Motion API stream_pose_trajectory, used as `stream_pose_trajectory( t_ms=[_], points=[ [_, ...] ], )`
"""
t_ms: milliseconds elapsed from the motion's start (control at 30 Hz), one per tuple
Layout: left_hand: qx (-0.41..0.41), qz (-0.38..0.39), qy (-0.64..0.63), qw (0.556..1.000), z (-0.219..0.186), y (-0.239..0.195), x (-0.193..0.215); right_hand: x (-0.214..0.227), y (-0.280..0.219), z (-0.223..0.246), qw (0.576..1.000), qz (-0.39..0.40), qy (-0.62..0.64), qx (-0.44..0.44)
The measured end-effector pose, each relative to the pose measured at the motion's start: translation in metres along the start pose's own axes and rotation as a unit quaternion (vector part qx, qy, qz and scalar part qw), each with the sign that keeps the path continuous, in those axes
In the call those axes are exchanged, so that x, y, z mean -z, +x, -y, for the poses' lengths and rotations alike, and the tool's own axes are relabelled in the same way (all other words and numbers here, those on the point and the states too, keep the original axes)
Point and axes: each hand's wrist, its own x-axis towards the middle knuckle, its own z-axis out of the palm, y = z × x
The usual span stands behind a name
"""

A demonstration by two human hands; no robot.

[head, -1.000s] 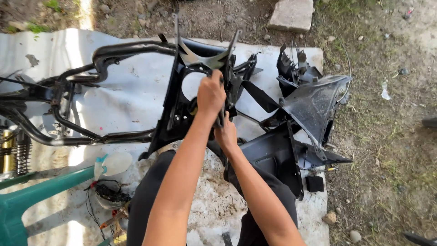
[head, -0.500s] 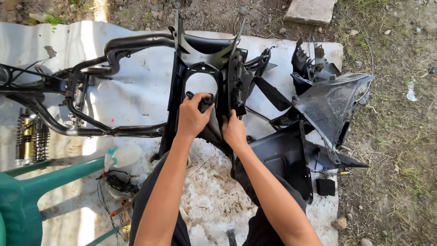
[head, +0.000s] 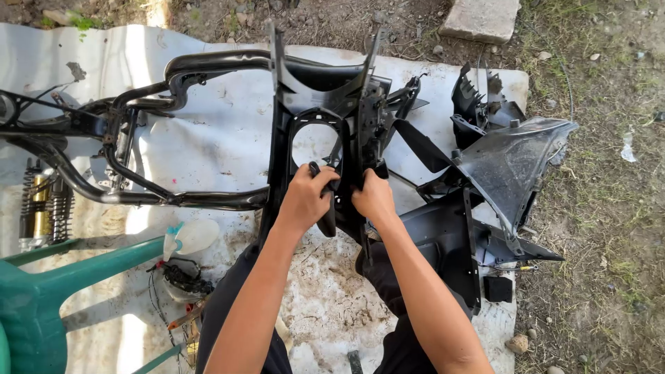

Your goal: The person wipes a black motorcycle frame and a detached plastic body panel with a dark cloth. They clean the frame's central area and the panel's interior and exterior surfaces while sitting on the ground.

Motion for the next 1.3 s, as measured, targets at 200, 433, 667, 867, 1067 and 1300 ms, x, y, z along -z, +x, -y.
stream_pose_trajectory(
  t_ms=[200, 433, 667, 867, 1067, 1300],
  points=[
    [0.025, -0.024, -0.062, 0.997, 0.003, -0.003, 0.000, -0.011, 0.009, -0.012, 0.991, -0.042, -0.100, 0.078],
    [-0.028, -0.051, -0.059, 0.997, -0.008, 0.005, -0.031, 0.004, 0.019, -0.011, 0.989, -0.005, -0.113, 0.090],
    [0.161, -0.098, -0.029, 0.982, 0.028, -0.004, 0.026, 0.004, 0.022, 0.000, 0.992, -0.021, -0.106, 0.068],
    [0.234, -0.108, -0.009, 0.966, 0.046, -0.005, 0.055, 0.005, 0.018, 0.012, 0.992, 0.015, -0.121, 0.018],
    [0.192, 0.036, 0.010, 0.981, 0.056, -0.029, 0.057, 0.007, 0.017, 0.020, 0.992, 0.021, -0.125, 0.004],
    [0.251, -0.104, -0.029, 0.962, 0.048, -0.012, 0.052, 0.004, 0.019, 0.016, 0.991, 0.029, -0.129, 0.012]
  ],
)
